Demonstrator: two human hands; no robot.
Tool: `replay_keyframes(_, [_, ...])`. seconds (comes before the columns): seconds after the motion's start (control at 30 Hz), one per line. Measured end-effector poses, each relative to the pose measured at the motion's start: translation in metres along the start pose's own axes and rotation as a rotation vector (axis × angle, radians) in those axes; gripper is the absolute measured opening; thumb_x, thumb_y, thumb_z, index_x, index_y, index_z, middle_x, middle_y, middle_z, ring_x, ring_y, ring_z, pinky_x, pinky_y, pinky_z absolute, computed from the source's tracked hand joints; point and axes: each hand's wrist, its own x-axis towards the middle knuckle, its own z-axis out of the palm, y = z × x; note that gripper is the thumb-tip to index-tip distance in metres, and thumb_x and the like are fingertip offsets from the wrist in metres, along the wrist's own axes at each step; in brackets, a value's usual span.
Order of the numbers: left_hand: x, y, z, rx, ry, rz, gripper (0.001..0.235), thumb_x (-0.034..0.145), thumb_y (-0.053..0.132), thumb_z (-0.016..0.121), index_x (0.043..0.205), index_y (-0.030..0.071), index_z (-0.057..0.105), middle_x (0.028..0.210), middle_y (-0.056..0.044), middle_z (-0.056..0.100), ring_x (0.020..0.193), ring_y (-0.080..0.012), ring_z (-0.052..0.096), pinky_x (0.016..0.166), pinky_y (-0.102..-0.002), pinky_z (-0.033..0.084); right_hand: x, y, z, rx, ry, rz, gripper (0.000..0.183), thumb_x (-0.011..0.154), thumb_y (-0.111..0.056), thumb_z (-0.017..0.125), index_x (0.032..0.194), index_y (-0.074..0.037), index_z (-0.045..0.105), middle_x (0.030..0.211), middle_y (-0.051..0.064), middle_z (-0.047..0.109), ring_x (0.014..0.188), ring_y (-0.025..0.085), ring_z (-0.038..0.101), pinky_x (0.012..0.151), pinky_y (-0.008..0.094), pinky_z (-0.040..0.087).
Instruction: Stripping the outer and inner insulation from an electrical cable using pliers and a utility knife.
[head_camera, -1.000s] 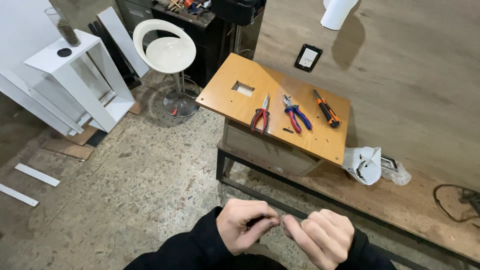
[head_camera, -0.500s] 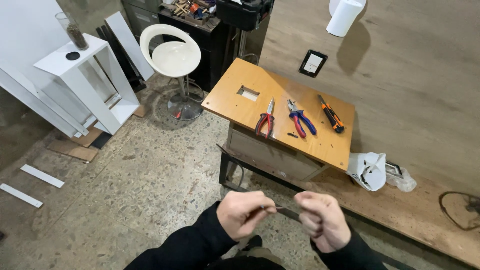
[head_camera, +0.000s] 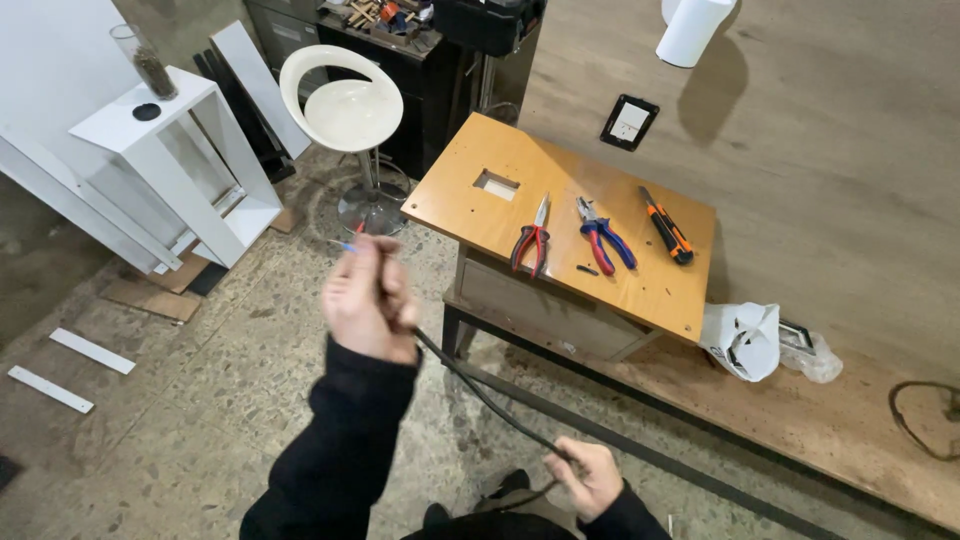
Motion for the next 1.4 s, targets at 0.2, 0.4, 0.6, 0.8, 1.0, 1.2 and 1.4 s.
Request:
replay_keyframes(0.2, [0.117,-0.06,-0.116,-0.088,0.131,0.045,0.054,0.104,0.045,0.054,0.131,-0.001,0.052,0.111,-0.017,0.066,0.082,-0.0224,0.058,0.065,-0.037,0.049,-0.006,0.004,-0.068,-0.097,0.18,0.311,0.016,0.091,-0.017,0.062,0.085,-0.003,0.066,0.058,0.006,0.064,0.049,0.015,0.056,0.05,0.03,0.045])
replay_keyframes(0.4, [-0.027,-0.11,0.018,1.314,-0.303,0.707,0.083,0.094,0.03,0.067,0.158,-0.007,0.029,0.159,-0.031,0.038,0.148,-0.0454,0.039,0.125,-0.051,0.029,0.068,-0.048,-0.112,-0.03,0.246,0.121,0.019,0.1,-0.017,0.059,0.088,-0.004,0.066,0.067,0.005,0.07,0.061,0.013,0.064,0.059,0.027,0.052])
replay_keyframes(0.6, [-0.043,-0.191,0.017,1.509,-0.94,0.645,0.014,0.094,0.023,0.071,0.097,0.015,0.059,0.083,-0.002,0.062,0.063,-0.0259,0.067,0.047,-0.038,0.05,0.094,-0.042,-0.142,-0.069,-0.01,0.132,0.013,0.088,-0.011,0.067,0.098,-0.004,0.072,0.071,0.014,0.07,0.053,0.024,0.067,0.053,0.032,0.052])
replay_keyframes(0.8, [-0.006,-0.208,0.003,1.624,-1.379,0.55,0.015,0.086,0.023,0.068,0.098,0.019,0.061,0.083,-0.003,0.063,0.06,-0.0272,0.068,0.047,-0.042,0.052,0.091,-0.007,-0.224,-0.321,-0.077,-0.306,0.013,0.091,-0.016,0.067,0.099,-0.006,0.069,0.077,0.008,0.072,0.064,0.028,0.072,0.05,0.033,0.054])
replay_keyframes(1.0, [0.006,-0.226,-0.001,1.948,-1.508,0.09,0.023,0.104,0.044,0.063,0.101,0.022,0.06,0.086,-0.003,0.067,0.068,-0.0308,0.068,0.055,-0.047,0.052,0.118,0.015,-0.256,-0.615,-0.321,-0.4,0.038,0.088,-0.035,0.078,0.07,-0.011,0.054,0.056,0.006,0.052,0.05,0.029,0.06,0.036,0.041,0.043])
replay_keyframes(1.2, [-0.013,-0.258,0.012,1.612,-1.043,0.113,0.029,0.089,0.021,0.064,0.117,0.015,0.059,0.089,-0.011,0.07,0.067,-0.0392,0.068,0.052,-0.051,0.052,0.164,0.017,-0.203,-0.204,-0.321,-0.336,0.031,0.093,-0.031,0.075,0.078,-0.009,0.059,0.065,0.008,0.057,0.053,0.031,0.061,0.044,0.042,0.044])
replay_keyframes(1.4, [0.031,-0.209,-0.003,1.539,-0.724,-0.112,0.02,0.097,0.028,0.062,0.116,0.023,0.067,0.07,-0.015,0.068,0.068,-0.0383,0.068,0.056,-0.05,0.05,0.226,0.049,-0.153,-0.333,0.09,0.056,0.025,0.097,-0.024,0.059,0.118,-0.015,0.069,0.091,0.008,0.065,0.068,0.031,0.068,0.058,0.045,0.053])
